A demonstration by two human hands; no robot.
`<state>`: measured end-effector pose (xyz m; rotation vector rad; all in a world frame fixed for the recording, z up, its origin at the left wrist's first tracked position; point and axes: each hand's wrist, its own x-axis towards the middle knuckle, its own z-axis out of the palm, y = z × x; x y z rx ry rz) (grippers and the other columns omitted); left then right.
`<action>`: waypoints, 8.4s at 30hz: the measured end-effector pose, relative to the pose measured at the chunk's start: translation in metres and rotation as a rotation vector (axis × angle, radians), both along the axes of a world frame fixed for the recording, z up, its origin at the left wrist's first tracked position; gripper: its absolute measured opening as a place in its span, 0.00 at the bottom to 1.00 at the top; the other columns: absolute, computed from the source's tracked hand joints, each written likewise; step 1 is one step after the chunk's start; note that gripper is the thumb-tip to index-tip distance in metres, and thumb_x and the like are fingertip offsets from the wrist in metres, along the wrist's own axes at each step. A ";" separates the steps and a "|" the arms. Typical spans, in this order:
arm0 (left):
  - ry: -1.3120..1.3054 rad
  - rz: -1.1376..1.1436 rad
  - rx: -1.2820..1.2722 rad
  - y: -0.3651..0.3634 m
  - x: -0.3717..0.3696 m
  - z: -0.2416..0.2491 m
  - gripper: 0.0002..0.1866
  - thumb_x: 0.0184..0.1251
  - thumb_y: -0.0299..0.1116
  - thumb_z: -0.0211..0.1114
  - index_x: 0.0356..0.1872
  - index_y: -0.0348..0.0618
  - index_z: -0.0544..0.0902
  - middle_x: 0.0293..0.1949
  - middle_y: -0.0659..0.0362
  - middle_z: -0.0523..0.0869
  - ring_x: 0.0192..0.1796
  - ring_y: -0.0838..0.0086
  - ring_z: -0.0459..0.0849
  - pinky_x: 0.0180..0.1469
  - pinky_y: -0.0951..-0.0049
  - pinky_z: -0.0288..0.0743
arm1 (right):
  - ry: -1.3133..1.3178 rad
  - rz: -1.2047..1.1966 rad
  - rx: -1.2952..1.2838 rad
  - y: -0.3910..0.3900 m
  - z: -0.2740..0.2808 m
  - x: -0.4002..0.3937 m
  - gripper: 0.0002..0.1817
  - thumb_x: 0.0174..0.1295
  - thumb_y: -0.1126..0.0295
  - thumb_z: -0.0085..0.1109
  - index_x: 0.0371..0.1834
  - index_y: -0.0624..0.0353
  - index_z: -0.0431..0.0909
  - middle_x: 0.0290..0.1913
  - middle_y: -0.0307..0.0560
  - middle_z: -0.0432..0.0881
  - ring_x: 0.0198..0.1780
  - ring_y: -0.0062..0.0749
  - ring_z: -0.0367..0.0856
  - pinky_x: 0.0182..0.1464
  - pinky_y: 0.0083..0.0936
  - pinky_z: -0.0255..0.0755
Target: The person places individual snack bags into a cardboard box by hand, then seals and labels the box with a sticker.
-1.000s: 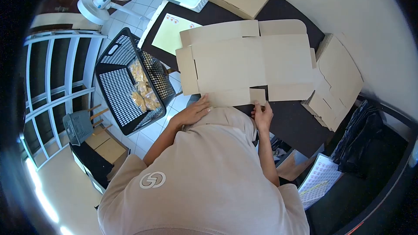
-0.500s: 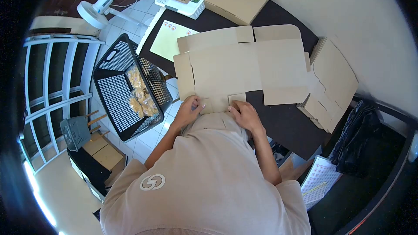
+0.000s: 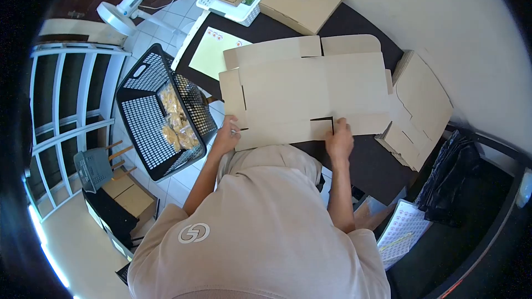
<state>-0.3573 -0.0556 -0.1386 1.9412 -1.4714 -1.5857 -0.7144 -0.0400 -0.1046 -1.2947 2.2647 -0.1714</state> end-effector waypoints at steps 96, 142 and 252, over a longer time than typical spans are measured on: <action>0.241 0.030 -0.341 -0.027 -0.023 0.020 0.13 0.64 0.22 0.57 0.49 0.39 0.80 0.37 0.50 0.80 0.39 0.64 0.82 0.41 0.68 0.76 | -0.671 -0.048 -0.338 0.001 -0.020 0.004 0.11 0.53 0.75 0.69 0.40 0.54 0.88 0.51 0.53 0.82 0.55 0.40 0.80 0.56 0.30 0.73; 0.195 -0.475 -0.504 -0.004 -0.017 0.008 0.28 0.61 0.20 0.60 0.63 0.45 0.65 0.62 0.48 0.66 0.59 0.56 0.75 0.55 0.59 0.75 | -0.456 0.019 -0.208 0.006 -0.018 0.011 0.13 0.62 0.68 0.59 0.48 0.60 0.82 0.41 0.56 0.85 0.43 0.51 0.84 0.48 0.37 0.76; 0.435 -0.094 -0.376 -0.056 -0.063 0.007 0.34 0.67 0.18 0.54 0.74 0.39 0.55 0.68 0.50 0.68 0.69 0.68 0.66 0.69 0.69 0.61 | -1.319 -0.359 -0.390 -0.165 0.026 -0.104 0.15 0.63 0.67 0.63 0.50 0.61 0.79 0.44 0.47 0.84 0.41 0.38 0.85 0.42 0.36 0.81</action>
